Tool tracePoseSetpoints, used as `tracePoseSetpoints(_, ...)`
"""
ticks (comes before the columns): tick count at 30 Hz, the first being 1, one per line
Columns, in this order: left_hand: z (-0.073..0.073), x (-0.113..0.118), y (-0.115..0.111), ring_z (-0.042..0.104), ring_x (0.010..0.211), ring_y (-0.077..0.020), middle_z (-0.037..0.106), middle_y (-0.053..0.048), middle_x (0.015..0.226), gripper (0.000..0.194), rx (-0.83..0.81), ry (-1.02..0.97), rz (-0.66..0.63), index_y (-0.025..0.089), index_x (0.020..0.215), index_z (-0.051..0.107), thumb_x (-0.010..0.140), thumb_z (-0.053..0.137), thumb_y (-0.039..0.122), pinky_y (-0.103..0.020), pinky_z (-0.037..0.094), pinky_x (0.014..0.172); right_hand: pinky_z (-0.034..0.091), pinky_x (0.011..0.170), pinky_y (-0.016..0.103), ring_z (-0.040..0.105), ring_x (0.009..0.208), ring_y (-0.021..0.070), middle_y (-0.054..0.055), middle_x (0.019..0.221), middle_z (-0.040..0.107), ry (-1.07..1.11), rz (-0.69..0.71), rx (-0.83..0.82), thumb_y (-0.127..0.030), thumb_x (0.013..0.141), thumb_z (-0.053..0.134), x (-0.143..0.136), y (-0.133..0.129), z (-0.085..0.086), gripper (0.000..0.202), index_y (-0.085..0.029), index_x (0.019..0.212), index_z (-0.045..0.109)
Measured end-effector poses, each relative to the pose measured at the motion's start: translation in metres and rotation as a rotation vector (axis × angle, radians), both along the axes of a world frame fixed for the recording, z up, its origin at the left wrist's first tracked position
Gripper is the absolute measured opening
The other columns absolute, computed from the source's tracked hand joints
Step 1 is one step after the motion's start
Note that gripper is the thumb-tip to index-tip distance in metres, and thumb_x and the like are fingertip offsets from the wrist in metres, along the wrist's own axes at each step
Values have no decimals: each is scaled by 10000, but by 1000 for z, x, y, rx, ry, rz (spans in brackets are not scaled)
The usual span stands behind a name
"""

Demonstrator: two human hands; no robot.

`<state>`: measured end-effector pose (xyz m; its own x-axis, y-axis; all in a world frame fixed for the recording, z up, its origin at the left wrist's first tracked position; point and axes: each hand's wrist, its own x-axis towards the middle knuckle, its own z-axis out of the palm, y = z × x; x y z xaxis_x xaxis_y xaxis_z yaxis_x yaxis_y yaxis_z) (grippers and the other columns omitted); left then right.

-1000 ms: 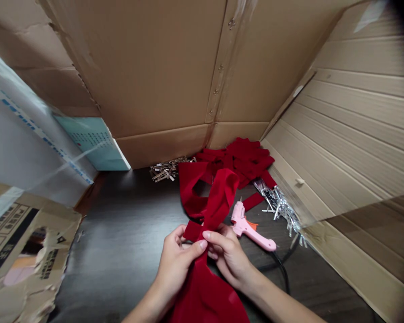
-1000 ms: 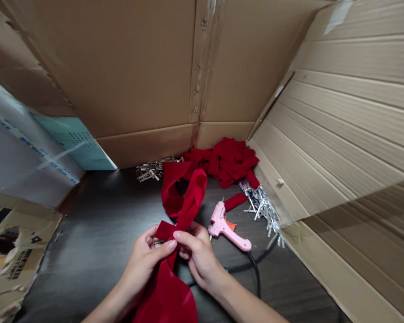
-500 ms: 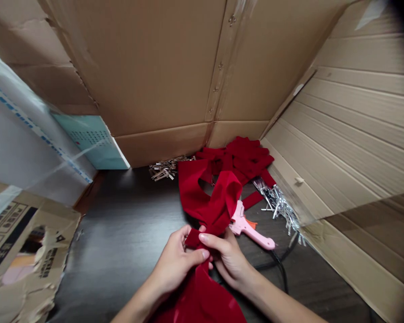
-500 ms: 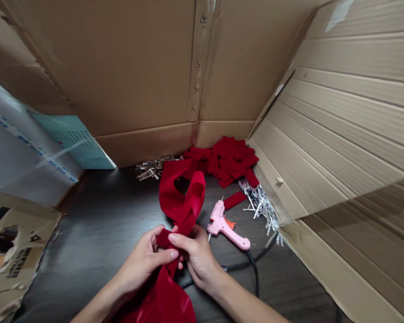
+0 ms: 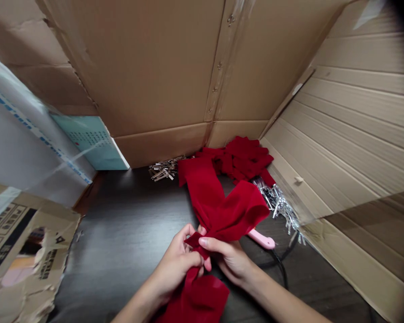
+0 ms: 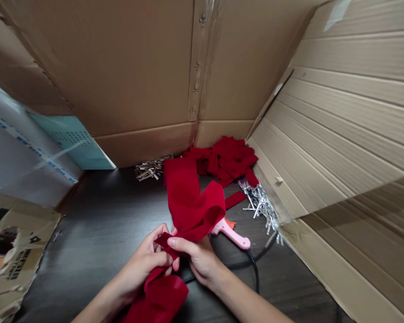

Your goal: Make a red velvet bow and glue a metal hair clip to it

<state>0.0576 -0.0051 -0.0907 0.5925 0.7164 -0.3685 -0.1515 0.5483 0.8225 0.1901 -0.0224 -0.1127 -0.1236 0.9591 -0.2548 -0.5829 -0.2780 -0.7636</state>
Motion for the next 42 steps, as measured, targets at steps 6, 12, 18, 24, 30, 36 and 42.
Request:
tracePoseSetpoints(6,3,0,-1,378,460,-51,524,69,554,280,56,13,5,204,822,378,685,601,105,-160,265,437,531,611,244,634,660,148,3,710,678,24,-36,-19,-225,596,811,2,0,5,209,-149,740,680)
tracePoseSetpoints(12,4,-4,1,511,703,-63,549,42,787,402,38,-58,17,177,860,448,650,791,172,-149,410,639,519,788,302,643,754,163,5,761,703,16,-66,-9,-207,608,806,4,0,3,182,-163,747,697)
tracePoseSetpoints(18,2,-6,0,638,639,-142,660,-3,686,440,-67,-24,-105,209,962,407,687,744,146,-220,463,618,399,399,207,503,376,105,-25,460,588,-25,77,-67,-337,645,776,5,-1,-2,250,-133,721,654)
tracePoseSetpoints(24,6,-7,0,519,498,-61,699,-34,741,485,-80,-17,-125,215,967,388,653,743,114,-142,346,483,353,373,178,419,322,51,-25,479,590,-58,100,-11,-339,674,765,6,-2,-3,249,-117,688,654)
tracePoseSetpoints(30,3,-8,0,474,572,-58,606,24,730,545,-23,-46,-107,194,1003,439,630,834,240,-153,347,523,527,742,288,642,698,158,5,728,698,-17,-40,-16,-233,586,815,6,-2,7,232,-157,765,688)
tracePoseSetpoints(36,5,0,-1,457,637,-55,530,48,753,405,93,-7,-3,171,833,483,661,822,312,-156,372,598,513,770,296,632,739,159,-1,748,691,-9,-44,5,-202,610,798,8,1,8,175,-162,748,698)
tracePoseSetpoints(42,2,2,-1,459,486,-70,563,40,586,349,202,171,41,171,861,496,744,741,390,-172,333,468,514,611,249,623,653,143,-12,701,662,-18,-66,12,-204,627,799,9,2,5,183,-156,757,679)
